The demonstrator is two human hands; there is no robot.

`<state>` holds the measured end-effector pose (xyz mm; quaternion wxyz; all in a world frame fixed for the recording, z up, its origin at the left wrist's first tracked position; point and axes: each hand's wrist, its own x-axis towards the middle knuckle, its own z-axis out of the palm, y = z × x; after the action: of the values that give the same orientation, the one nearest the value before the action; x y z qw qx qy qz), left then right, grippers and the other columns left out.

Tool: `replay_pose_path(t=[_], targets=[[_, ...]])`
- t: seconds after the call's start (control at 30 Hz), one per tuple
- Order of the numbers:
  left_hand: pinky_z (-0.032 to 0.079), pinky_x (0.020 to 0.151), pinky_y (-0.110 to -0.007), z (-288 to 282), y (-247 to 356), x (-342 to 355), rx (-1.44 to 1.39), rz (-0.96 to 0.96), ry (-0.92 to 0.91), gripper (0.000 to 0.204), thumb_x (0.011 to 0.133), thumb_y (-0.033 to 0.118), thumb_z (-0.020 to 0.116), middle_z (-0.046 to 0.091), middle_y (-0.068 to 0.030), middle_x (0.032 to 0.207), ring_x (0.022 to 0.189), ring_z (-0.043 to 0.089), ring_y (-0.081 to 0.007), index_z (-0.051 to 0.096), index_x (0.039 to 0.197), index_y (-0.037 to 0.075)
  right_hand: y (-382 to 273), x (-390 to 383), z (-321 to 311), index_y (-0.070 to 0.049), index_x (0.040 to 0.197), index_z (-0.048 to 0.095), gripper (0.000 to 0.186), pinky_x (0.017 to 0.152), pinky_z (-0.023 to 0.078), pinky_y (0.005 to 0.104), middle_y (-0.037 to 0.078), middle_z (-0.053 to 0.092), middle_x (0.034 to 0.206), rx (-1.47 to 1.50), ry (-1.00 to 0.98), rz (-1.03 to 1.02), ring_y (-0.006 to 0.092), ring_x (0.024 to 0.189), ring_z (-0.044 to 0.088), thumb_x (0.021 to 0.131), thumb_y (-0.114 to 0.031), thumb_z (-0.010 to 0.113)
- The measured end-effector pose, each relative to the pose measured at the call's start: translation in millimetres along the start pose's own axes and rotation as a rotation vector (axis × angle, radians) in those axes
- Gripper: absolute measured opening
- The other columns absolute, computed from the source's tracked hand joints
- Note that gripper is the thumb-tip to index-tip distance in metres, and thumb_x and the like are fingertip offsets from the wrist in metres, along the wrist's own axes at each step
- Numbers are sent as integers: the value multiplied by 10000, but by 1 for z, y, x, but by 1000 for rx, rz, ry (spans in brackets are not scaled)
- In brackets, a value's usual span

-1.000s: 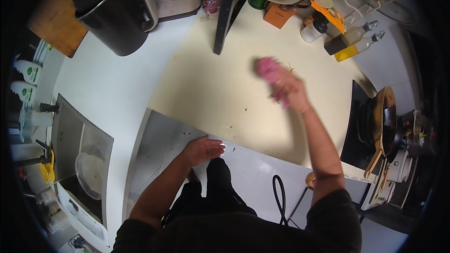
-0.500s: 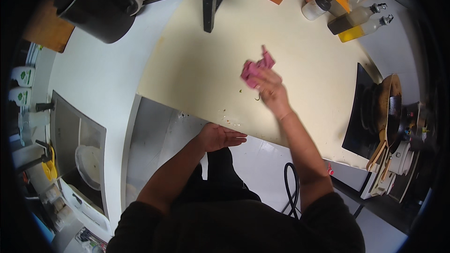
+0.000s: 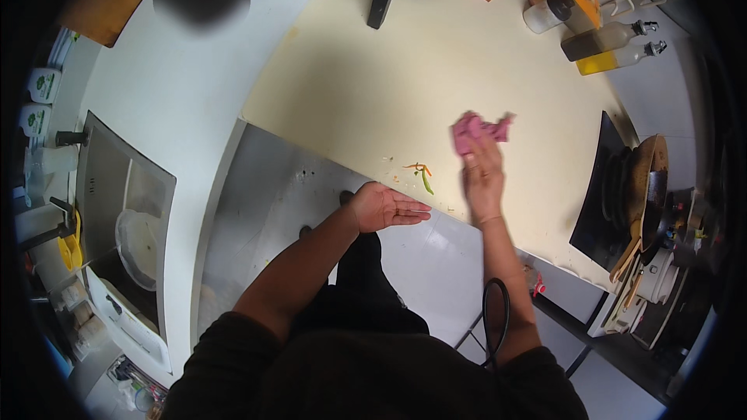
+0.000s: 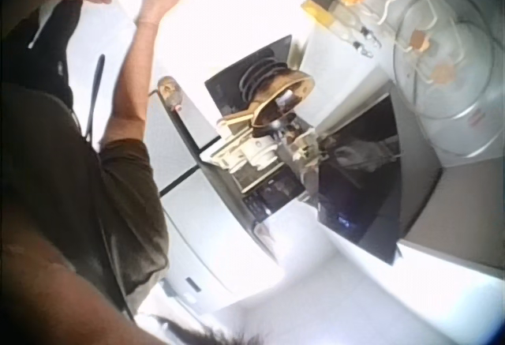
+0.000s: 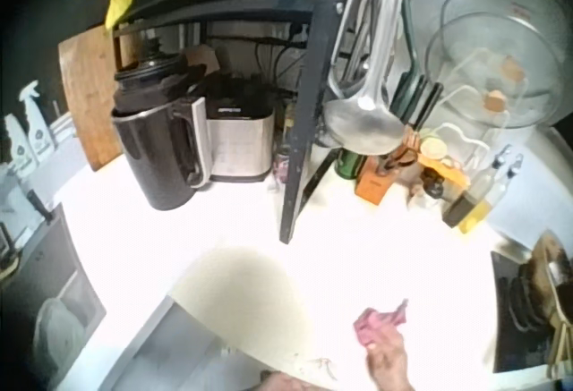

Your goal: The person wipes a kitchen countertop and stovetop with a pink cloth, rinses the cloth in the sink, and then wipes a dining table. The person moves items on the table to reach the surface and continues wiping around them.

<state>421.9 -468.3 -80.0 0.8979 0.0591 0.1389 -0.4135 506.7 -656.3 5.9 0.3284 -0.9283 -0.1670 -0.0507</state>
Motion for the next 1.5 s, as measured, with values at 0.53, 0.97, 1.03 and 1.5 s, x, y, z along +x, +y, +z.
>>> replay_pose_path(t=[0.53, 0.97, 1.03, 1.5], targets=[[380, 965, -420, 9, -7, 17, 54, -87, 30, 670, 908, 487, 213, 451, -261, 1224, 1127, 461, -385, 370, 1249, -68, 26, -92, -23, -33, 1124, 547, 285, 896, 393, 388, 171, 464, 1226, 150, 184, 451, 313, 1087, 455, 914, -178, 418], [380, 947, -407, -39, 39, -41, -90, 124, -258, 444, 869, 280, 365, 545, -158, 1112, 1073, 503, -273, 480, 1115, -71, -98, -15, 83, -37, 1103, 558, 312, 961, 315, 400, 154, 489, 1206, 79, -86, -236, 348, 1136, 406, 794, -14, 521], [395, 926, -406, -42, 48, -58, 185, 305, -128, 408, 859, 256, 406, 546, -150, 1100, 1041, 517, -266, 475, 1140, -32, -106, -11, 95, -42, 1087, 569, 336, 960, 321, 404, 152, 499, 1194, 139, -161, -315, 350, 1127, 420, 758, 9, 528], [392, 953, -423, -28, 88, -135, -106, 410, 279, 405, 834, 140, 401, 488, -290, 1147, 1082, 486, -397, 481, 1076, -175, -122, 57, 53, 25, 1095, 533, 322, 580, 491, 277, 131, 510, 1110, 952, -355, 79, 186, 700, 583, 936, -203, 369]])
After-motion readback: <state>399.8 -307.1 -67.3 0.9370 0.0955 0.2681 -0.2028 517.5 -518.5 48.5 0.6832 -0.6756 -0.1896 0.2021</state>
